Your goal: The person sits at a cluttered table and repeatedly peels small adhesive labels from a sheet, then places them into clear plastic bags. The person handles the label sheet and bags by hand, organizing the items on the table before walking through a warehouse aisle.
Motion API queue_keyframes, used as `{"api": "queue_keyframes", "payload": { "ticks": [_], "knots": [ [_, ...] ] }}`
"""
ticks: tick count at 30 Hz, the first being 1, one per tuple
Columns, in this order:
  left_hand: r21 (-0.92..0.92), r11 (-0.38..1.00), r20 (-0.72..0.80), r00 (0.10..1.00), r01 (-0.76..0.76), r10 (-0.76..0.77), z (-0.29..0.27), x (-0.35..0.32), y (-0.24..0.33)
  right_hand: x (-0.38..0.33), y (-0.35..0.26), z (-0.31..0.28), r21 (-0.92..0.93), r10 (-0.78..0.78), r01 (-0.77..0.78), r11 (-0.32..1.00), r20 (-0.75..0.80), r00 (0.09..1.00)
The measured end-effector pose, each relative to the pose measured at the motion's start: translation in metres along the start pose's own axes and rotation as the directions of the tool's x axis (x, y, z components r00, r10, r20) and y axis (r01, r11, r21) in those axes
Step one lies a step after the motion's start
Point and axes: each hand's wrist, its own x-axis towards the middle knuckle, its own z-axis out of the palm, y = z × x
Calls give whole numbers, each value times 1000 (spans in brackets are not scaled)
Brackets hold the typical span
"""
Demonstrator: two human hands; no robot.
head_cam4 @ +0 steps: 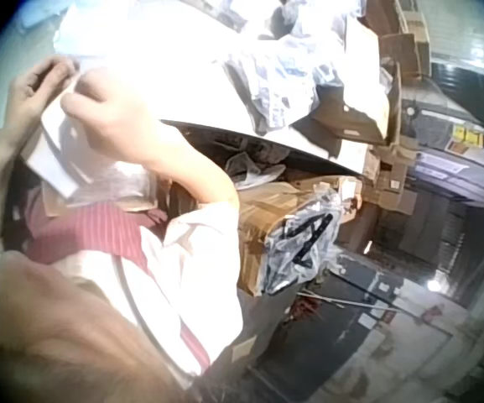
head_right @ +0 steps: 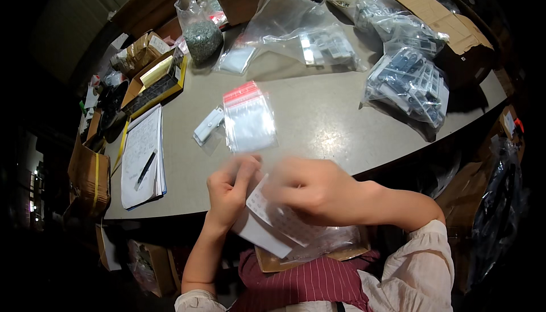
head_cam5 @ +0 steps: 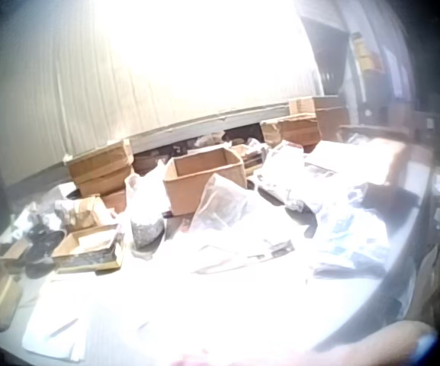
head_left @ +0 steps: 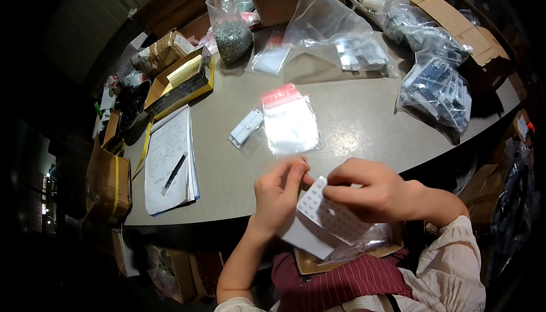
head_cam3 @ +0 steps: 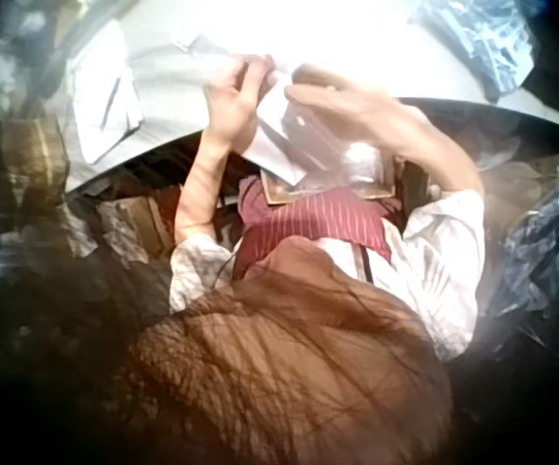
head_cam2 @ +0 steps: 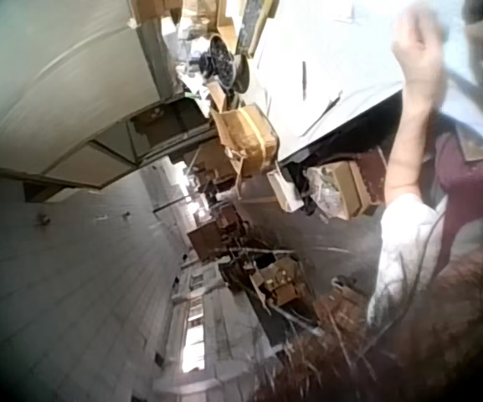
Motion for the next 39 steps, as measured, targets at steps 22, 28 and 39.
{"api": "queue_keyframes", "payload": {
  "ticks": [22, 28, 39],
  "knots": [
    [543, 787, 20, 942, -292, 336, 3, 13, -4, 6, 15, -31, 647, 551, -326, 690, -177, 816],
    [314, 846, 429, 859, -431, 279, 5, 20, 11, 0, 33, -48, 737, 702, -499, 455, 46, 710],
    [141, 834, 596, 719, -533, 358, 1, 20, 8, -18, 53, -28, -149, 572, -553, 820, 266, 776]
  ]
}}
